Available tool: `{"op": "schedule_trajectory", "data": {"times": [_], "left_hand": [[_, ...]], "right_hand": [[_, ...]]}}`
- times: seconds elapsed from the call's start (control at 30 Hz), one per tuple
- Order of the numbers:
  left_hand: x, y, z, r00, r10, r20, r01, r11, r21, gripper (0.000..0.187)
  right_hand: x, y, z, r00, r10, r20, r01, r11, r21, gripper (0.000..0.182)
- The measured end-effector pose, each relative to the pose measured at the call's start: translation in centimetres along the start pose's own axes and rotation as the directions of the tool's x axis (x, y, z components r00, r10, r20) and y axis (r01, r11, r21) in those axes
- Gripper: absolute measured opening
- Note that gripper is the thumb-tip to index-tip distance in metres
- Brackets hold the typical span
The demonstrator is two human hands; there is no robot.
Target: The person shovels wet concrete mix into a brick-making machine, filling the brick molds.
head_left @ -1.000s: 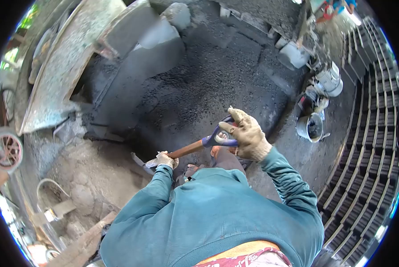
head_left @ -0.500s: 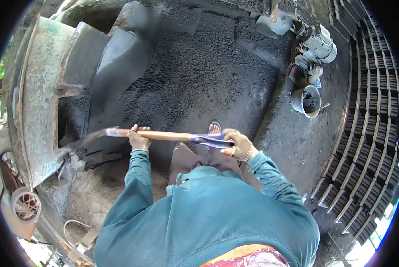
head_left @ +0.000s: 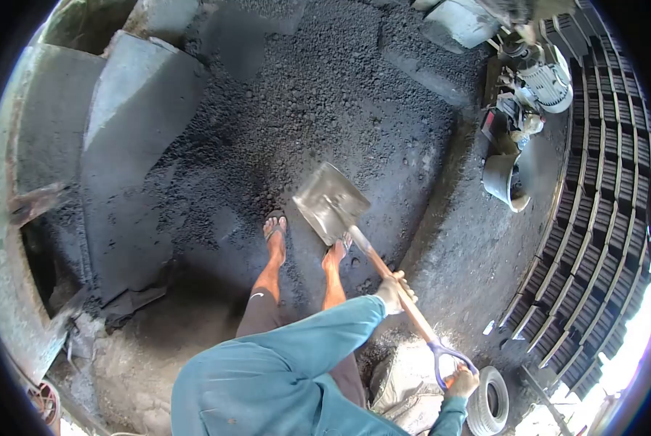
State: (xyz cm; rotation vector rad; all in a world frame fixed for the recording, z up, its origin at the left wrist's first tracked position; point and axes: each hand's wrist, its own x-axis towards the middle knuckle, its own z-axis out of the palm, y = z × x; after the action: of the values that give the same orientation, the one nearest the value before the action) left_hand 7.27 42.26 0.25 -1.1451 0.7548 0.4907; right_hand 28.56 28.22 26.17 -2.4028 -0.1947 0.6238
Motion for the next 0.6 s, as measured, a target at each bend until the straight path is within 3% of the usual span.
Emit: {"op": "schedule_trajectory", "data": {"times": [0.03, 0.07, 0.1, 0.13, 0.17, 0.2, 0.23, 0.27, 0.3, 0.33, 0.37, 0.47, 0.6], "left_hand": [[1.6, 0.0, 0.1, 0.998, -0.043, -0.055, 0.044, 0.999, 0.018, 0.025], [1.1, 1.1, 1.2, 0.991, -0.032, -0.130, 0.034, 0.999, 0.016, 0.025], [2.7, 3.3, 0.1, 0.997, -0.071, 0.029, 0.073, 0.995, -0.072, 0.022], [6.1, 6.7, -1.4, 0.995, -0.021, 0.095, 0.030, 0.995, -0.099, 0.022], [5.8, 11.2, -1.7, 0.990, 0.063, 0.123, -0.054, 0.996, -0.074, 0.026], [4.7, 15.7, -2.9, 0.900, 0.415, 0.134, -0.410, 0.910, -0.063, 0.024], [-0.6, 21.4, -1.9, 0.867, 0.449, 0.217, -0.468, 0.883, 0.044, 0.021], [-2.8, 27.5, -2.4, 0.924, 0.292, 0.246, -0.289, 0.956, -0.051, 0.021], [-3.4, 31.2, -2.6, 0.892, 0.447, 0.070, -0.449, 0.893, 0.022, 0.022], [-4.0, 33.4, -3.0, 0.876, 0.482, 0.011, -0.483, 0.875, 0.033, 0.021], [-4.4, 34.2, -3.2, 0.859, 0.510, -0.048, -0.508, 0.860, 0.047, 0.021], [-3.9, 31.5, -4.3, 0.820, 0.571, -0.023, -0.570, 0.820, 0.052, 0.022], [-4.2, 26.5, -7.2, 0.813, 0.575, -0.098, -0.560, 0.816, 0.144, 0.025]], "right_hand": [[-0.9, -1.6, 1.3, 0.997, 0.038, -0.070, -0.040, 0.999, -0.021, 0.007], [3.8, 2.2, -0.3, 0.997, -0.065, -0.041, 0.063, 0.997, -0.052, 0.006], [-1.6, -4.0, 6.6, 0.999, 0.043, -0.032, -0.047, 0.993, -0.110, 0.007], [-2.6, -5.3, 10.9, 0.996, 0.085, 0.018, -0.077, 0.961, -0.266, 0.024], [-1.5, -3.3, 15.1, 0.989, -0.022, 0.143, 0.046, 0.985, -0.166, 0.025], [-1.3, -1.3, 19.0, 0.965, -0.016, 0.261, 0.061, 0.984, -0.167, 0.025], [-2.6, 0.1, 23.7, 0.903, 0.071, 0.424, -0.092, 0.995, 0.031, 0.016], [-2.5, 2.8, 28.7, 0.864, 0.124, 0.488, -0.214, 0.968, 0.134, 0.013], [-4.1, 4.2, 32.3, 0.833, 0.045, 0.552, -0.147, 0.979, 0.142, 0.013], [-5.2, 4.7, 34.6, 0.844, 0.029, 0.535, -0.118, 0.984, 0.133, 0.016], [-5.9, 5.1, 35.4, 0.859, 0.013, 0.512, -0.088, 0.989, 0.122, 0.018], [-5.8, 5.7, 33.0, 0.868, 0.079, 0.491, -0.150, 0.983, 0.106, 0.017], [-5.1, 10.1, 27.1, 0.832, 0.217, 0.511, -0.335, 0.930, 0.152, 0.016]]}}
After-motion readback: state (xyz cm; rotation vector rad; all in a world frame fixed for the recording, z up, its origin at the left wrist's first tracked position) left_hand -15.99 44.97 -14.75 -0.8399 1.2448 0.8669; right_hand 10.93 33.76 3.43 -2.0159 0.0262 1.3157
